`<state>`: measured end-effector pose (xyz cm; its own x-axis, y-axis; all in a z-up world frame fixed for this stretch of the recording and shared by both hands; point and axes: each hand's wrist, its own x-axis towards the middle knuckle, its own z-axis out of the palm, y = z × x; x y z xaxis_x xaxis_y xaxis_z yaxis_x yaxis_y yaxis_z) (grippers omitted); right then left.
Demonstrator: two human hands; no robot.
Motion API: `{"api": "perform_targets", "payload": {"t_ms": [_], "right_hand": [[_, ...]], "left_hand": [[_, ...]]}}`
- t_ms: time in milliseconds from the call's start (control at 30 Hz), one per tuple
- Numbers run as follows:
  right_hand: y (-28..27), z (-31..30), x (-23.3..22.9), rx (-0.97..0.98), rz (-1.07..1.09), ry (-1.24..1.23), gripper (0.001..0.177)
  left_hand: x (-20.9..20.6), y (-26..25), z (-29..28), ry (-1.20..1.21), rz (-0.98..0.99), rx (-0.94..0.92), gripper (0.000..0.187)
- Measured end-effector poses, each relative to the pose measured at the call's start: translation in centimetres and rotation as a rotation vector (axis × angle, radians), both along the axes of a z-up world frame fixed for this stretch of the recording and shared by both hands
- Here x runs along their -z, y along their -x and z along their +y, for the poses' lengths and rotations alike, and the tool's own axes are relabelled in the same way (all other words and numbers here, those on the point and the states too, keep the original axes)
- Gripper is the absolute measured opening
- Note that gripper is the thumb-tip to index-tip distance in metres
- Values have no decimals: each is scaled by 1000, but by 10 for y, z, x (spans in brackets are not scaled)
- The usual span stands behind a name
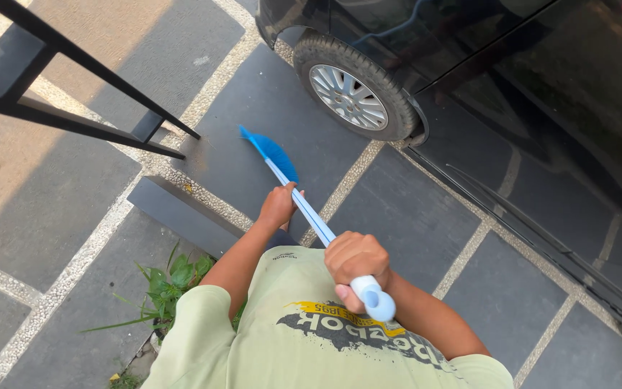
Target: The person sweeps a tiled garage floor using a blue broom, moving debris along the surface and around a parked car. The person remains barefoot and uses both hands to guide the broom in repeated strokes.
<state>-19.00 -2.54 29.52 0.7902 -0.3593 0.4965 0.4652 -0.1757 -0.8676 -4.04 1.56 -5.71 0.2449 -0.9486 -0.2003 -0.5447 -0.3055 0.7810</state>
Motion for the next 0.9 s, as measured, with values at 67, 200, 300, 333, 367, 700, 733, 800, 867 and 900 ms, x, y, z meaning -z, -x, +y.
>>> {"api": "perform_targets", "payload": {"t_ms": [67, 200, 300, 333, 367, 700, 733, 800, 867, 900], "right_hand": [[23, -3, -17, -7, -38, -34, 22], [83, 9, -37, 146, -98, -64, 23], [125, 29, -46, 278, -132, -46, 24], [138, 37, -51, 321, -133, -30, 24], [150, 48, -57, 373, -113, -21, 25], [258, 148, -75, 958, 150, 183, 28], [269, 153, -67, 982, 152, 215, 28], [285, 158, -46, 1074, 264, 218, 26], [303, 161, -30, 1115, 368, 265, 24], [313, 157, -20, 1105, 418, 311, 23]], "left_hand": [[-8, -3, 1, -59, -200, 100, 38], [-12, 16, -16, -136, -382, 283, 35], [-13, 56, -30, -136, -383, 437, 34], [-14, 74, -33, -140, -391, 496, 33], [-16, 95, -37, -144, -401, 558, 31], [-54, 331, -31, 48, 73, 810, 40], [-53, 355, -26, 43, 142, 821, 36], [-46, 401, -17, 5, 232, 824, 31], [-30, 445, -17, -44, 274, 814, 26], [-19, 465, -20, -15, 279, 823, 24]]}}
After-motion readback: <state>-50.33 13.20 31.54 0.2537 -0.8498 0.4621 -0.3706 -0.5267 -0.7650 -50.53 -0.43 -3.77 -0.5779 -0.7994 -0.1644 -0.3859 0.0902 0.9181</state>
